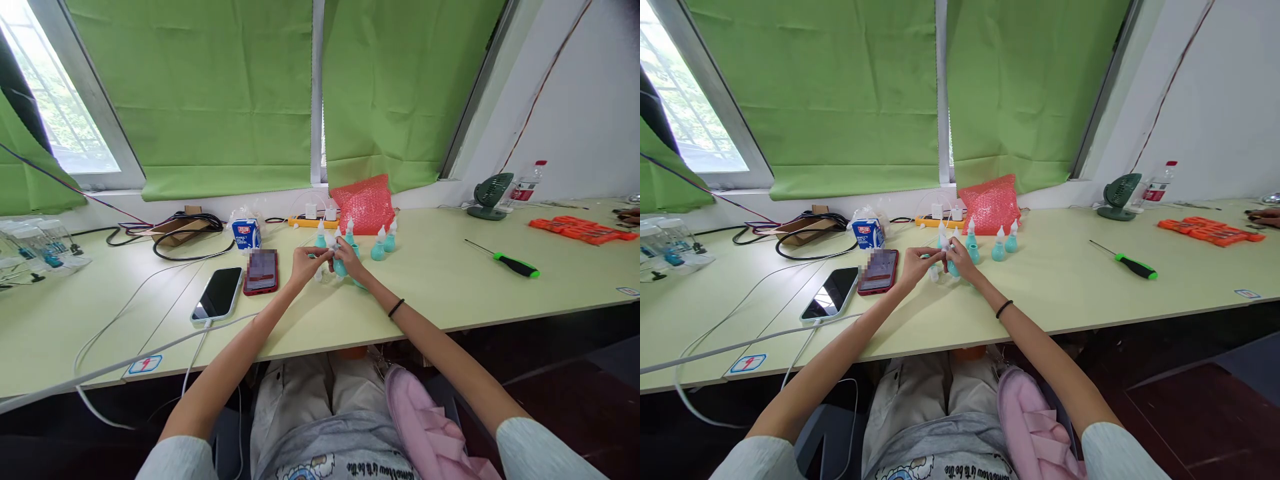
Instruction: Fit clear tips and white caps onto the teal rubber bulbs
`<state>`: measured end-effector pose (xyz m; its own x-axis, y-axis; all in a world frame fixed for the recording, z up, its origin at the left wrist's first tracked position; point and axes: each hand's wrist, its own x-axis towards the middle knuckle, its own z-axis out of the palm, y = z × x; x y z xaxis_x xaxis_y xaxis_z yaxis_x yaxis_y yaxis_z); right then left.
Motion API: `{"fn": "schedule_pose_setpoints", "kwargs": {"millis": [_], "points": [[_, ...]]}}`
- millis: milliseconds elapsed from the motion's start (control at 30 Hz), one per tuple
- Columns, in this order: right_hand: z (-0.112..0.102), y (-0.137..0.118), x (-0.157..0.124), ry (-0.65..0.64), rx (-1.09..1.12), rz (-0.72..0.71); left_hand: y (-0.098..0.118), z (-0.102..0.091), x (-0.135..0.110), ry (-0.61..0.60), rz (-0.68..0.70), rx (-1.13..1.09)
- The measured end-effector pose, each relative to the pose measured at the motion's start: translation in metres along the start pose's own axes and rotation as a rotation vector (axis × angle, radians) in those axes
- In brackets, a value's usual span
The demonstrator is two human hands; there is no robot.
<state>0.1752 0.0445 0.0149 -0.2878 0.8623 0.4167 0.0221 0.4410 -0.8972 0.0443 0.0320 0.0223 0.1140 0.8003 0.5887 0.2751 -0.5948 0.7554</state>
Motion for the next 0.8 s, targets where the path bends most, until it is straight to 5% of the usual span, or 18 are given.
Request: {"fn": "schedule_pose_setpoints", "kwargs": {"millis": [200,500,800], "points": [[0.0016,0.0008,-0.0015,-0.035,0.002,0.029,-0.0017,-0.0038,0.0014,-0.060,0.125,0.111],[0.0041,0.0007,-0.0026,-0.019,0.002,-0.020,-0.0004,0.0025,-0.0067,0.039,0.374,0.438],[0.0042,0.0054,-0.0019,-0.065,0.105,-0.022,-0.0068,-0.0006,-0.0041,0.036,0.540,0.515]]}}
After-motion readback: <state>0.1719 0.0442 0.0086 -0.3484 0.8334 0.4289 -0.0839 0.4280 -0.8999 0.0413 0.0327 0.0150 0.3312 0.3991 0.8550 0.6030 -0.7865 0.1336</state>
